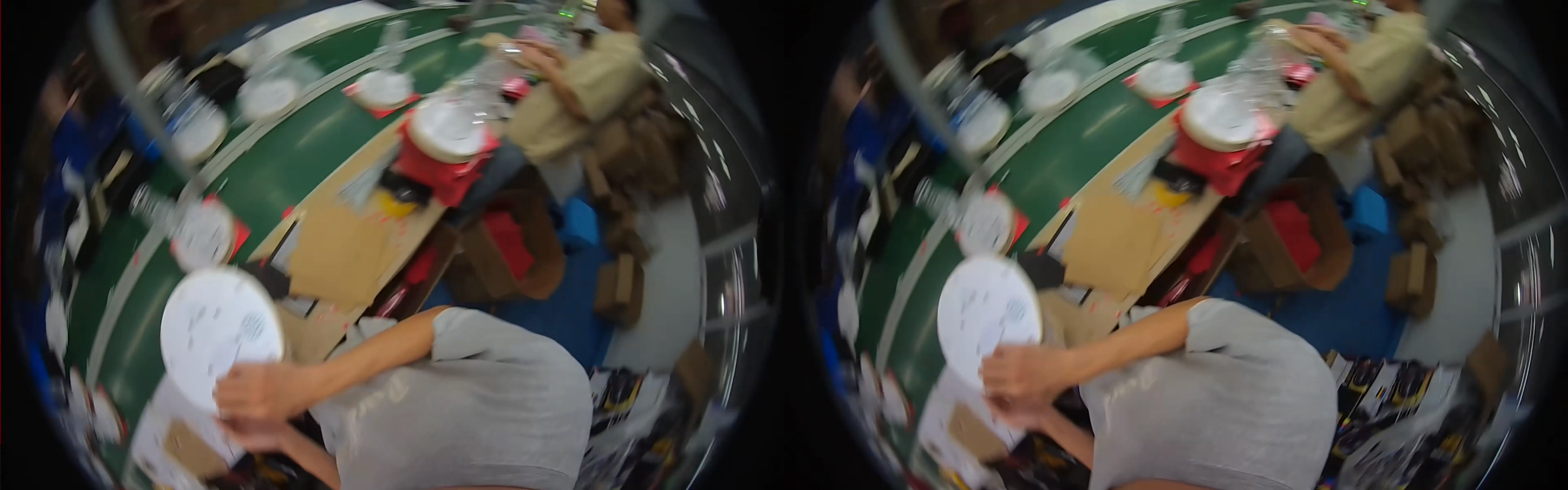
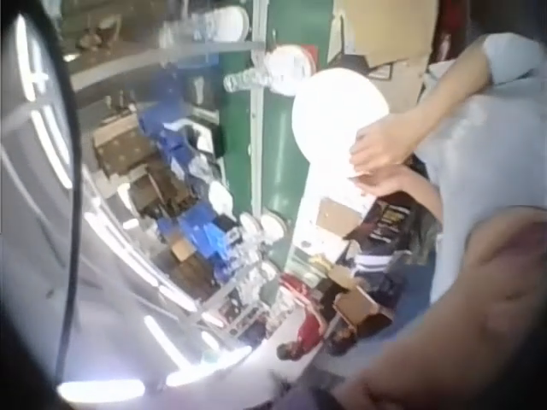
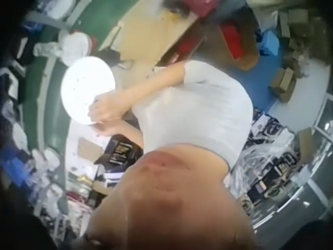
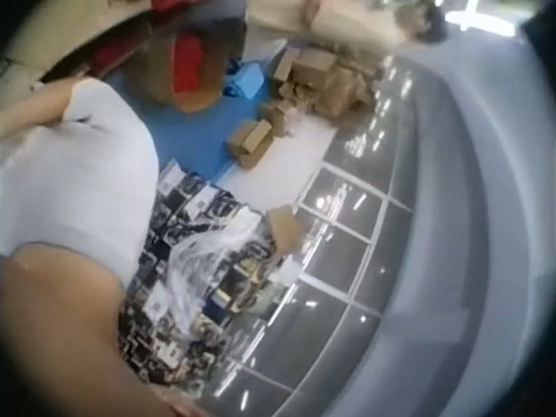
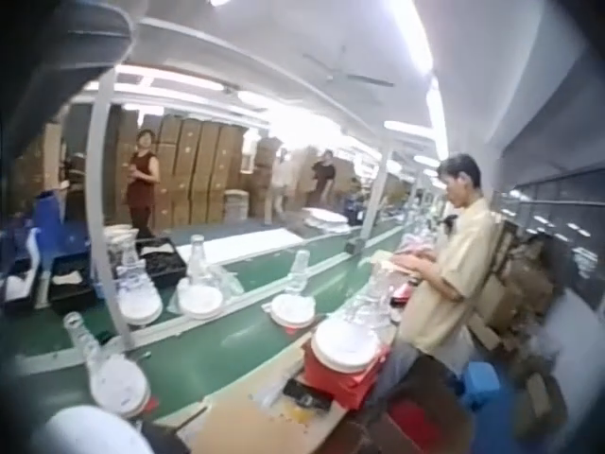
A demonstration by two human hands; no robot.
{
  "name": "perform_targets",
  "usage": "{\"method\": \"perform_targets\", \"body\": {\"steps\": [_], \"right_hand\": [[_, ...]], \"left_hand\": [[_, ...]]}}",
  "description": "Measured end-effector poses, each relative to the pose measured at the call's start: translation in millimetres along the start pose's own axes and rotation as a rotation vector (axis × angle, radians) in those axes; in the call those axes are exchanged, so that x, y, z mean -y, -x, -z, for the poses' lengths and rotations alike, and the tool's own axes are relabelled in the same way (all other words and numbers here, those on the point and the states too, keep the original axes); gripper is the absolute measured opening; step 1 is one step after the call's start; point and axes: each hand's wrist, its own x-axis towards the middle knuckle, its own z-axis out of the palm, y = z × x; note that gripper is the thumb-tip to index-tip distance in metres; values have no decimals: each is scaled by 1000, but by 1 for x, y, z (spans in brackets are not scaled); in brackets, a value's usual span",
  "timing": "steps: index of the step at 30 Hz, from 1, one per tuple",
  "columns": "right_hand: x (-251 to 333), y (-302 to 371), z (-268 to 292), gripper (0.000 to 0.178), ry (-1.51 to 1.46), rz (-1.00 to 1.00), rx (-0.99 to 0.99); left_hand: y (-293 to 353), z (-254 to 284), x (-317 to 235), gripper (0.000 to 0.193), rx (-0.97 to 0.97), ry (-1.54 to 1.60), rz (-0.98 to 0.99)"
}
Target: Assembling small electronic or mechanical components onto a cardboard guide on a production line.
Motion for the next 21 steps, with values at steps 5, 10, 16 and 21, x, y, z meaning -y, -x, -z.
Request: {"method": "perform_targets", "body": {"steps": [5, 10, 16, 21], "right_hand": [[-16, -16, 15, 31, -20, 75, 194], [-25, -23, 8, 28, -25, 262, 187], [-36, -26, -14, 19, -251, 335, 114], [-31, -28, -22, 21, -357, 277, 125]], "left_hand": [[24, -89, -39, 37, -258, -634, -250], [19, -106, -75, 38, -152, -1156, -351], [18, -122, -85, 26, -312, -1198, -332], [42, -147, -105, 34, -354, -1190, -63]]}}
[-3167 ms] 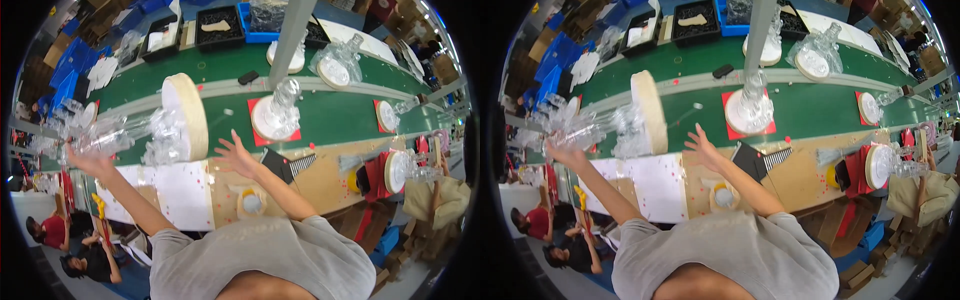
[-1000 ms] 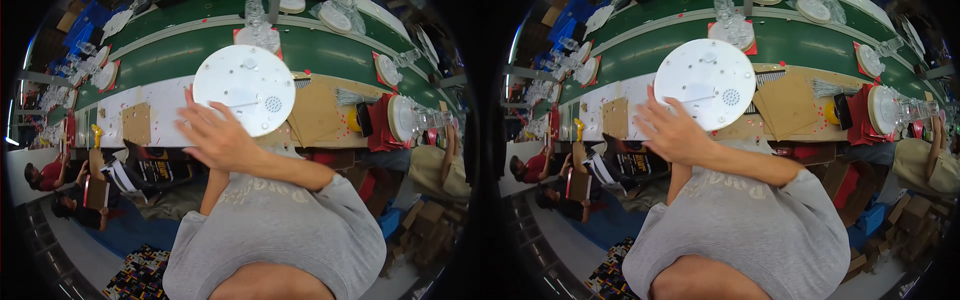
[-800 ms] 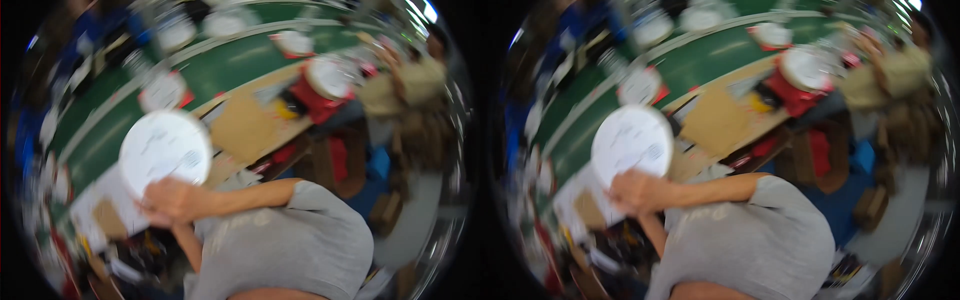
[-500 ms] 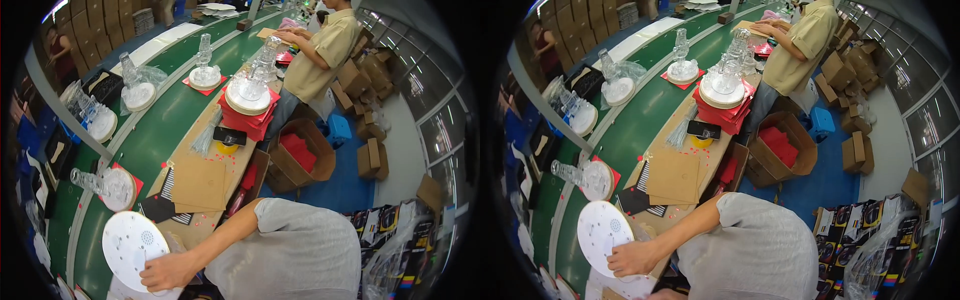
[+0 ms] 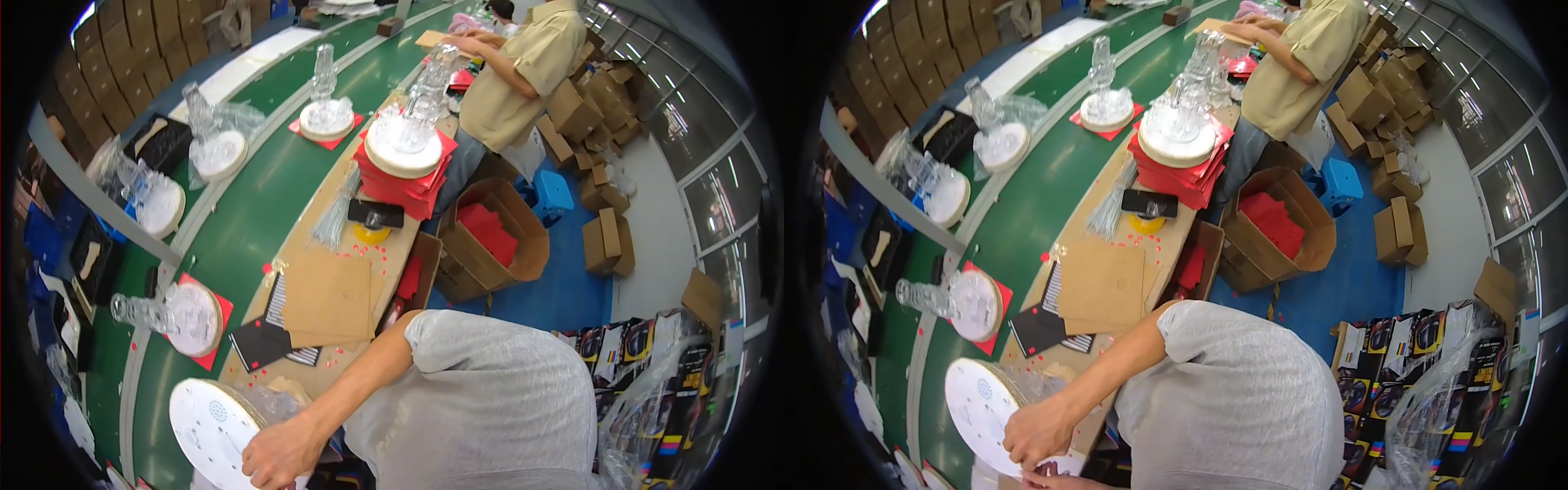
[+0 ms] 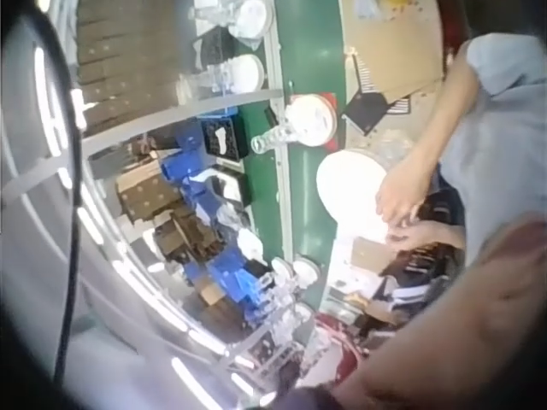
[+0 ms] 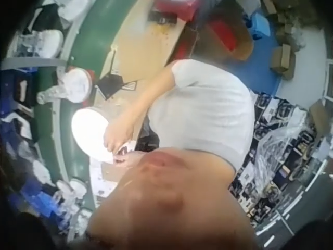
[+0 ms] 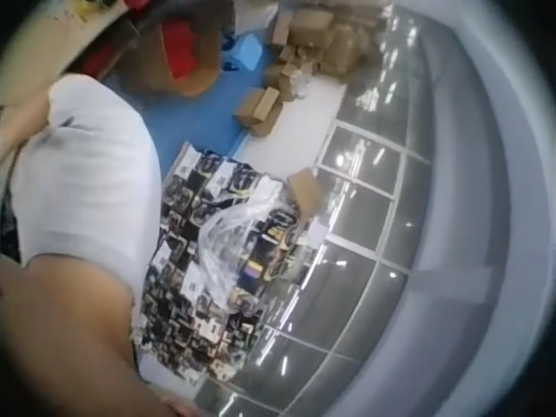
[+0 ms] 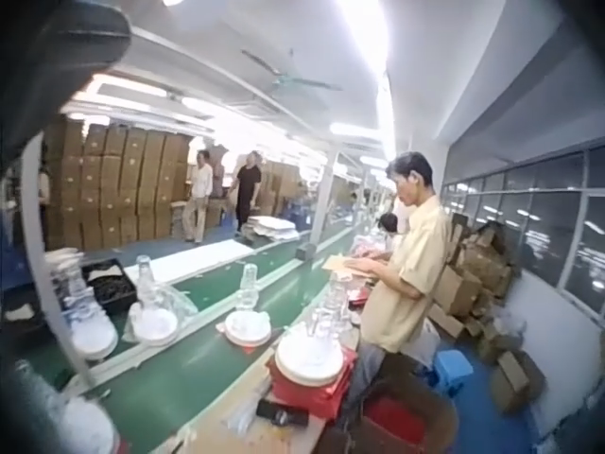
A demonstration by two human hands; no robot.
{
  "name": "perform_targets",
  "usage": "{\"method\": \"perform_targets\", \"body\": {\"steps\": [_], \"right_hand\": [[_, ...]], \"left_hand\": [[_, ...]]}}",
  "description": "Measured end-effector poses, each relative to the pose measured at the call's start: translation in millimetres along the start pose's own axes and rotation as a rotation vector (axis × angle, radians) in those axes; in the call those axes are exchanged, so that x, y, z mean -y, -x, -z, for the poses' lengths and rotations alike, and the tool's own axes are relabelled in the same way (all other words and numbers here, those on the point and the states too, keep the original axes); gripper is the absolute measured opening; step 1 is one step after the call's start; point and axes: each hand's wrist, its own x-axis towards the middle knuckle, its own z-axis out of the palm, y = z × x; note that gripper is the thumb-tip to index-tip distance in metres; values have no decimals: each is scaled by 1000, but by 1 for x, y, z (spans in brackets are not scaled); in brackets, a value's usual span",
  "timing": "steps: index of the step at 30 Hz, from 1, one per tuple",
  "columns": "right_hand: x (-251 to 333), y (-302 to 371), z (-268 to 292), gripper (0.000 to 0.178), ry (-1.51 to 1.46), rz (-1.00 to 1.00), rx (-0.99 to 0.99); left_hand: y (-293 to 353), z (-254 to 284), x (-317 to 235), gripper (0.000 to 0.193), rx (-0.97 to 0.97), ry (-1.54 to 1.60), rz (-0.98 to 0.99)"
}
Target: Assembling small electronic or mechanical components onto a cardboard guide on a production line.
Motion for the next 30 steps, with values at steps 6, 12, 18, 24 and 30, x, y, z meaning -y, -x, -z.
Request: {"method": "perform_targets", "body": {"steps": [6, 12, 18, 24, 30], "right_hand": [[20, 5, -4, 25, 52, -176, -95], [45, 67, 43, 29, 264, -340, -510], [32, 280, 38, 93, 723, -1423, 34], [42, 353, 31, 100, 773, -1480, 207], [41, 378, 39, 92, 723, -1329, 158]], "left_hand": [[-5, -5, 26, 29, -22, 160, -109], [-3, -19, 24, 27, 97, 494, 33], [-7, -18, 11, 31, 130, 589, 4], [-5, -24, 6, 33, 103, 543, -12], [-6, -27, 5, 34, 75, 520, -20]]}}
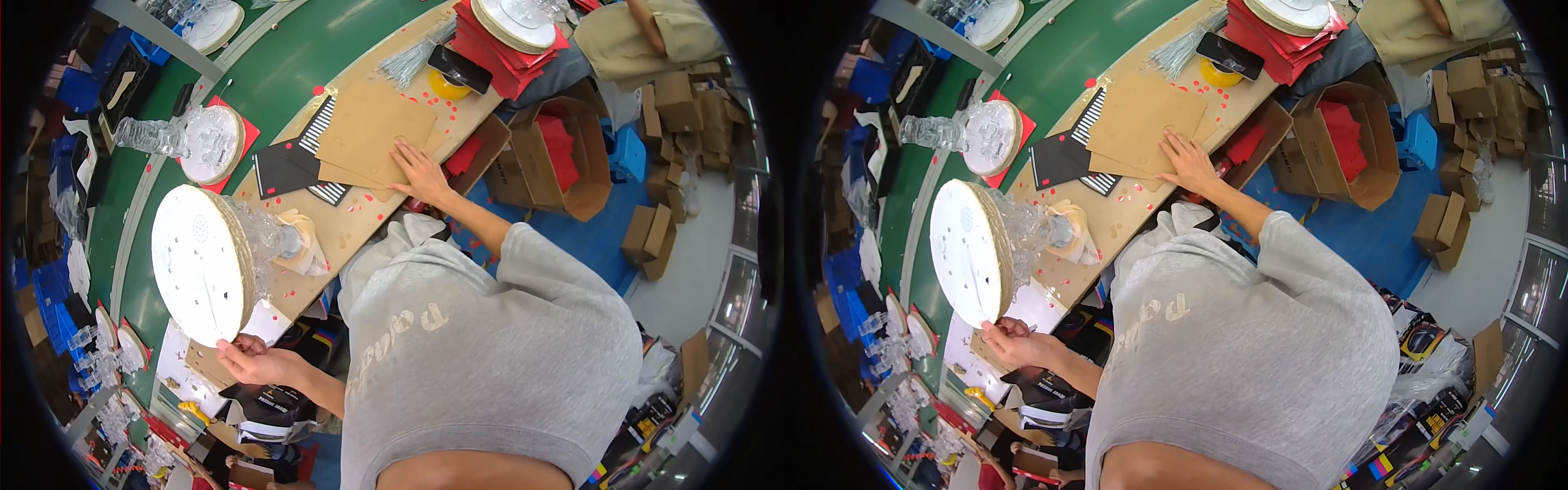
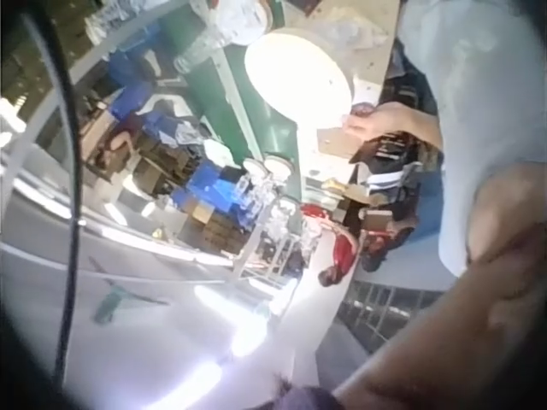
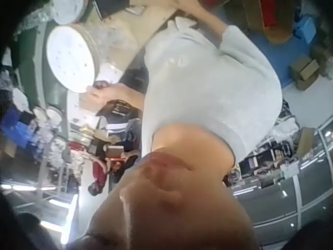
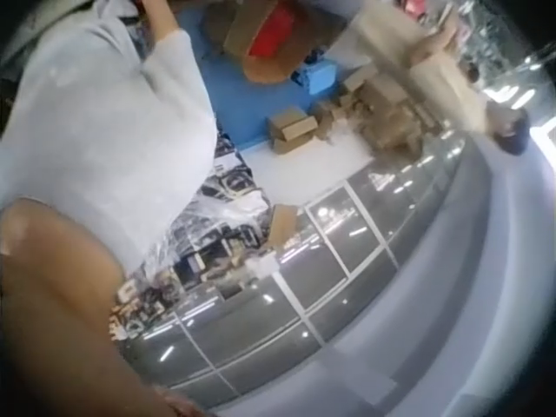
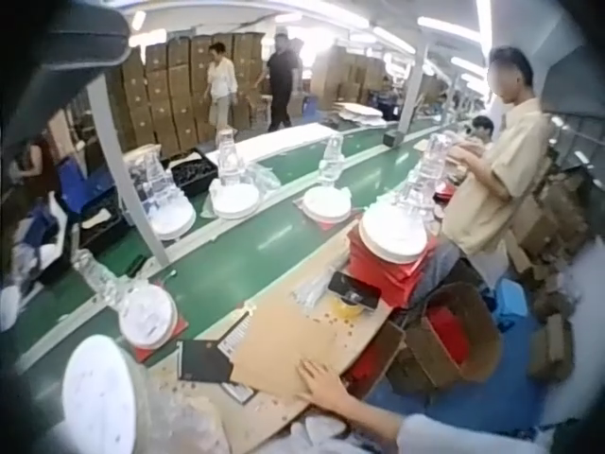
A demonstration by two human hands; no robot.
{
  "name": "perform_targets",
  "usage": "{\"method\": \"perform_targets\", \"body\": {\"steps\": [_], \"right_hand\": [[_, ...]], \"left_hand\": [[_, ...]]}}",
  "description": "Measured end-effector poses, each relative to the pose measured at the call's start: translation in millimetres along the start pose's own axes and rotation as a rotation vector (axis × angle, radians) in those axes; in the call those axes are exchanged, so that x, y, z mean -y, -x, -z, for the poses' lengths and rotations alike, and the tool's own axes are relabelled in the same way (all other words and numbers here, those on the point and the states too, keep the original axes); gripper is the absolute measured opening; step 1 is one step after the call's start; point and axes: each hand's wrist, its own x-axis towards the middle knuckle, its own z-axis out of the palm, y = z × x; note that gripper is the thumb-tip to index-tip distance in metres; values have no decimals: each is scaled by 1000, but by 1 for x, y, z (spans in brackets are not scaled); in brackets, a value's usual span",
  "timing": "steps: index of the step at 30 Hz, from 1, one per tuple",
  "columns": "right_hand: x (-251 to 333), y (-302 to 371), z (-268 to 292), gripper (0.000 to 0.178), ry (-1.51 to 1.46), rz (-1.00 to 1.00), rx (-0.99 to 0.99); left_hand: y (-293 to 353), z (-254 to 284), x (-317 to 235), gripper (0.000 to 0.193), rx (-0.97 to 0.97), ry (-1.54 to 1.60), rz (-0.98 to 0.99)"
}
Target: Assembling small electronic or mechanical components onto a cardboard guide on a production line.
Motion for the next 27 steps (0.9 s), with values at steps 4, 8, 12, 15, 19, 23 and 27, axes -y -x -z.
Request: {"method": "perform_targets", "body": {"steps": [4, 8, 12, 15, 19, 23, 27], "right_hand": [[16, -8, 15, 90, -163, -188, 44], [60, -23, 41, 86, 78, -200, 217], [60, -6, 1, 94, 353, -84, 97], [47, -5, 7, 89, 323, -69, 118], [51, -27, 92, 63, 185, -41, -57], [22, -83, 196, 27, 144, -27, -491], [15, -152, 283, 16, -42, 135, -761]], "left_hand": [[-1, 2, 3, 33, 1, 6, -5], [0, 6, 10, 29, 1, 21, -23], [3, 8, 9, 27, 3, 31, -30], [3, -5, 10, 32, 19, 39, -32], [7, 3, 13, 32, -6, 44, -53], [9, -2, 8, 32, -5, 45, -57], [9, 1, 7, 32, -27, 50, -57]]}}
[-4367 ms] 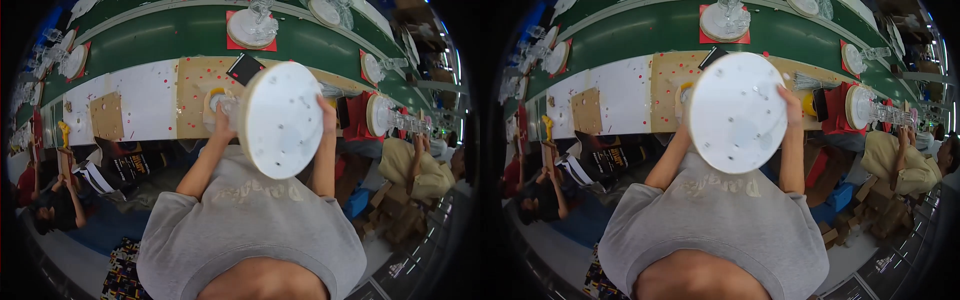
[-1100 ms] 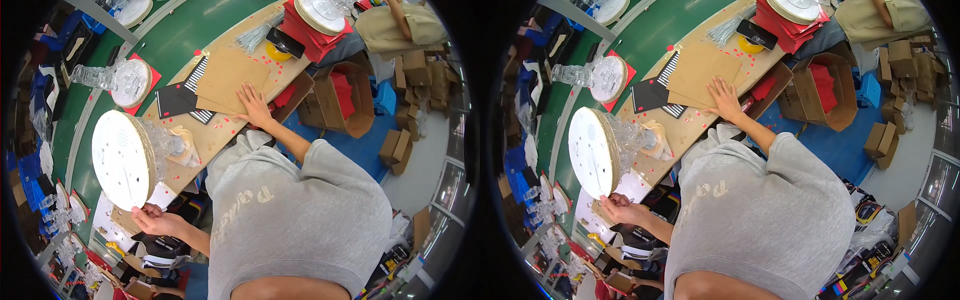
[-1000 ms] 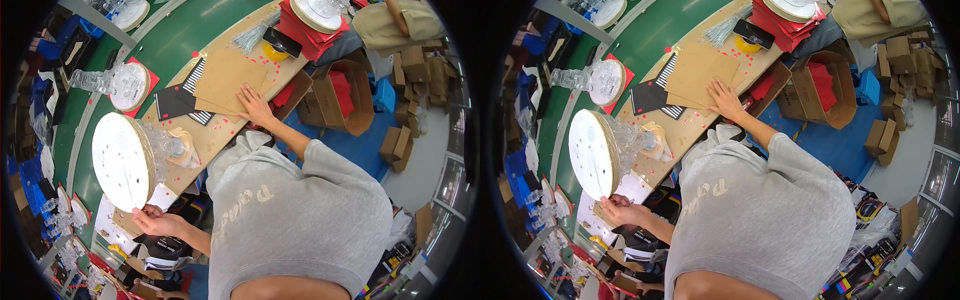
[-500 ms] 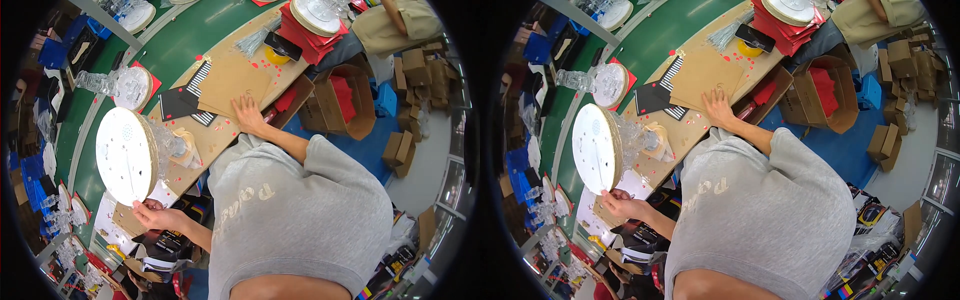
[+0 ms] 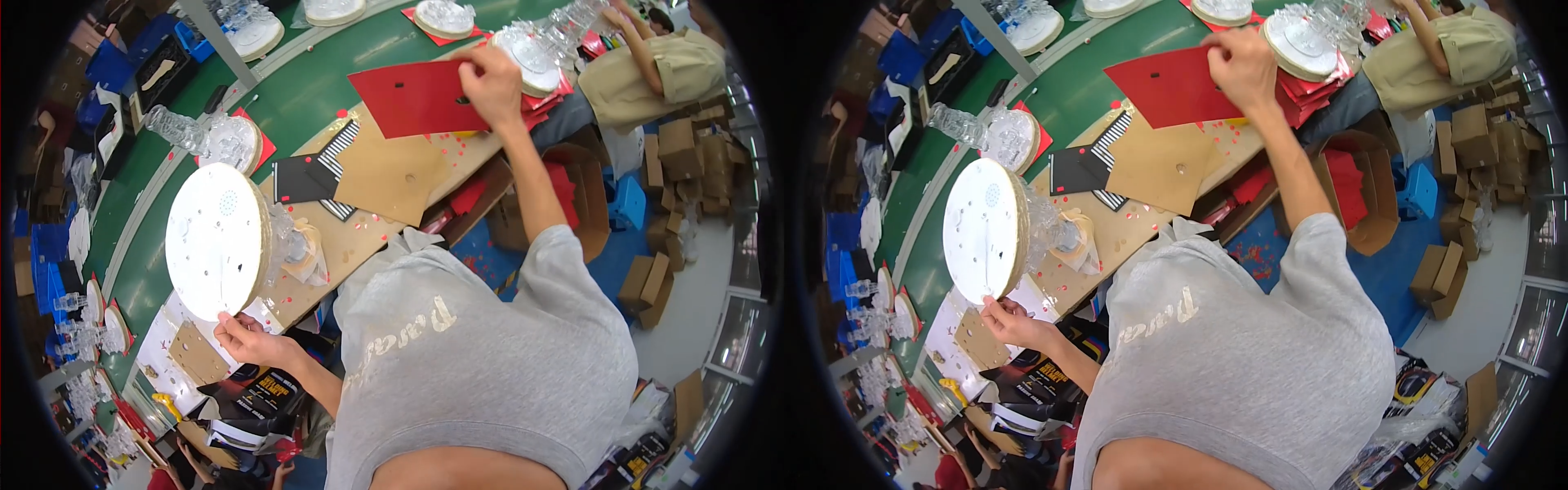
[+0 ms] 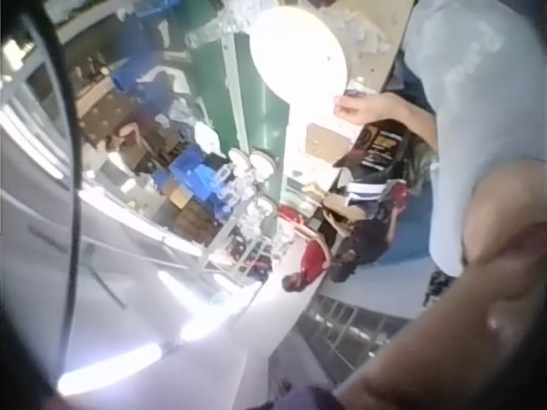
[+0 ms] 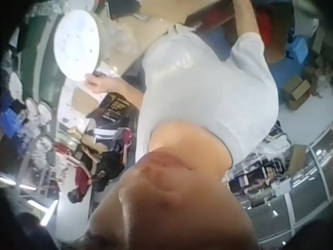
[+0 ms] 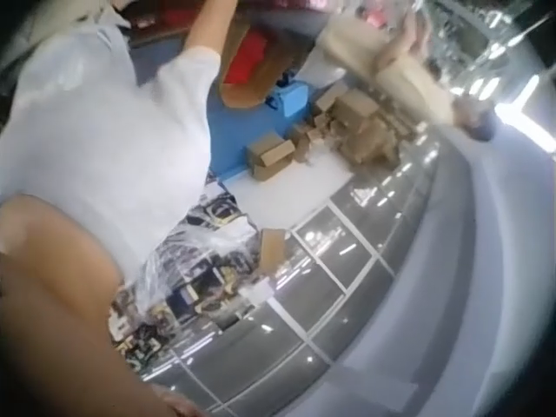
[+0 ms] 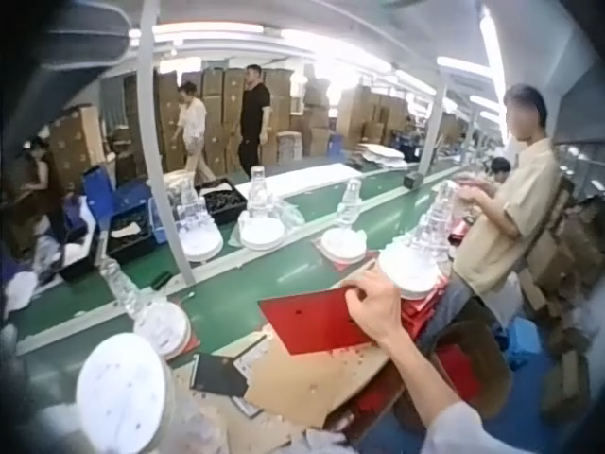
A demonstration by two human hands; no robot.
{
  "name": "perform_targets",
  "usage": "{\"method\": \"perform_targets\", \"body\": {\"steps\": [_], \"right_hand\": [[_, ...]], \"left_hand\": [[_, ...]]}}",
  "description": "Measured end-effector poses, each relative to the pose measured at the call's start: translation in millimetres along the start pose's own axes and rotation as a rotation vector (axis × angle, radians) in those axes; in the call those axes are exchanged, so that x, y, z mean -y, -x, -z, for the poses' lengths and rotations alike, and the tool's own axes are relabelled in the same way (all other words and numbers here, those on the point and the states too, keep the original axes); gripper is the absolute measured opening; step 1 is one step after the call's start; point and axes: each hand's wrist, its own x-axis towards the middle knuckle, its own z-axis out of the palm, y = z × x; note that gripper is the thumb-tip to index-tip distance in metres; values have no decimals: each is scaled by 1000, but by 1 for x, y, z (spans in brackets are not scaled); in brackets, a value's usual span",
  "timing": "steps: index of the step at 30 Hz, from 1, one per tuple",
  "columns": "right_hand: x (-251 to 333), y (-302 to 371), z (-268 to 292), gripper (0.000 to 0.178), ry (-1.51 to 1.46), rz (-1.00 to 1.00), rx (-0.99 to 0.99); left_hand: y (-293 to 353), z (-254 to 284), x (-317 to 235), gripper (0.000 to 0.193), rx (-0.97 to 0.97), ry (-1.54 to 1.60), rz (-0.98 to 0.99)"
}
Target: Assembling small electronic or mechanical components onto a cardboard guide on a production line.
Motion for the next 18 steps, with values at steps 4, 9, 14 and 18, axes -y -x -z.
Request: {"method": "perform_targets", "body": {"steps": [4, 9, 14, 18], "right_hand": [[35, -91, 11, 13, -161, 131, 44], [116, -178, -11, 15, -306, 328, 117], [189, -246, -50, 23, -461, 561, 340], [241, -250, -47, 19, -736, 628, 91]], "left_hand": [[1, -2, 3, 31, 81, -3, -27], [6, -4, 2, 30, 61, -16, 10], [13, -2, -1, 30, 98, 38, -16], [18, -4, -4, 31, 117, 42, 13]]}}
